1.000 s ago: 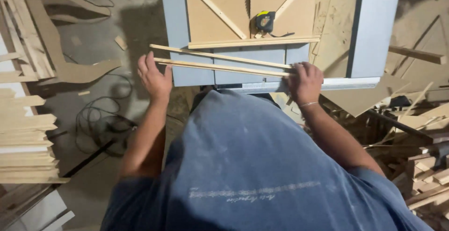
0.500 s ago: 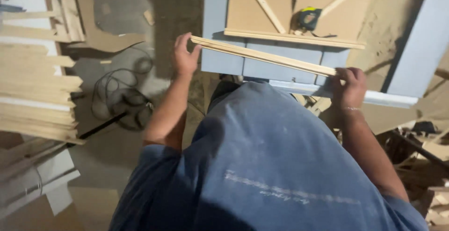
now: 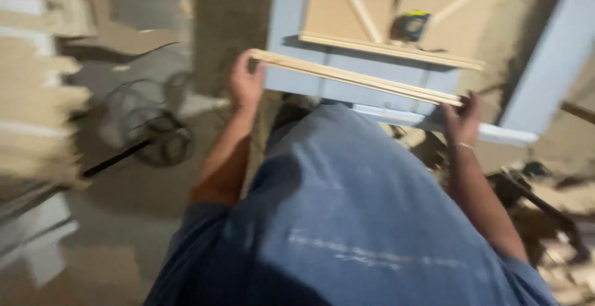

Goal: Measuring and arranging thin wooden slats on a table saw crosscut sled for preparation.

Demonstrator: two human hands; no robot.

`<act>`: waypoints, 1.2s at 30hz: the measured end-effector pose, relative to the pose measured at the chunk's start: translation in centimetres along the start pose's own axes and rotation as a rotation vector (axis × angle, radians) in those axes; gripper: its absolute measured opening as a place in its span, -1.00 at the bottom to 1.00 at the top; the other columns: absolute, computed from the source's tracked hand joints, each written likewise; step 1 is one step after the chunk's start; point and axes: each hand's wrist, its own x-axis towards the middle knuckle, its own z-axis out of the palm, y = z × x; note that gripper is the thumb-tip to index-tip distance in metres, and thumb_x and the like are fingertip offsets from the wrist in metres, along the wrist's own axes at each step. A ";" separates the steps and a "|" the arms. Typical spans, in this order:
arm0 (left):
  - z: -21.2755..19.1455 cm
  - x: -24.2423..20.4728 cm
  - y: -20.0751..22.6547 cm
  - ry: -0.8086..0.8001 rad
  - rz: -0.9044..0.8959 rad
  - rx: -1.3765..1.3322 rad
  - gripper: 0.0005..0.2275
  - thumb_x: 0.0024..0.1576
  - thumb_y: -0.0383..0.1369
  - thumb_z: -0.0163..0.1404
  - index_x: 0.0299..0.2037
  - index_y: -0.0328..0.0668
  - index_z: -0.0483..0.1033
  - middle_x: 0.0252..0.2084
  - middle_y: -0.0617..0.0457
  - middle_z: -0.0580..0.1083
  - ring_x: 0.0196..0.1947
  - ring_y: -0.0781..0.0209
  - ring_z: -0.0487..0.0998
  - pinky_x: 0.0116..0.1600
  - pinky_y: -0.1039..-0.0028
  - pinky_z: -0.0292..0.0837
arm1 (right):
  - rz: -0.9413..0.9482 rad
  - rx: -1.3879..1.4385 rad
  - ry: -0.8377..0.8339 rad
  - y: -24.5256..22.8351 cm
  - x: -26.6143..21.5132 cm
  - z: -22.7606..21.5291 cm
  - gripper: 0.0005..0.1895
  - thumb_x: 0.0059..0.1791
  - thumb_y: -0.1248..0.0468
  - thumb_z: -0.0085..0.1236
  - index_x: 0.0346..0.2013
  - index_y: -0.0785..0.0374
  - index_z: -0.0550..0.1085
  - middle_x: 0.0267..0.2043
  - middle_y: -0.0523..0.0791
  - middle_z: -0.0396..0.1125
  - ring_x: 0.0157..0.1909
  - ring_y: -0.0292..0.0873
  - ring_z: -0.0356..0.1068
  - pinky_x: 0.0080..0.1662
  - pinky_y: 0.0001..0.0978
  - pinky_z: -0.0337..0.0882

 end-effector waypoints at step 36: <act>-0.8 1.1 -5.9 -0.106 -0.418 -0.206 -0.91 0.27 -0.39 0.06 -0.19 -0.16 0.62 -0.46 -0.05 0.56 -0.55 0.29 0.54 -0.38 0.60 0.43 | 0.283 -0.011 -0.121 -5.8 -0.6 -4.5 -0.84 0.04 0.01 0.20 -0.27 -0.02 0.54 -0.25 -0.19 0.50 -0.06 -0.15 0.49 0.08 -0.19 0.44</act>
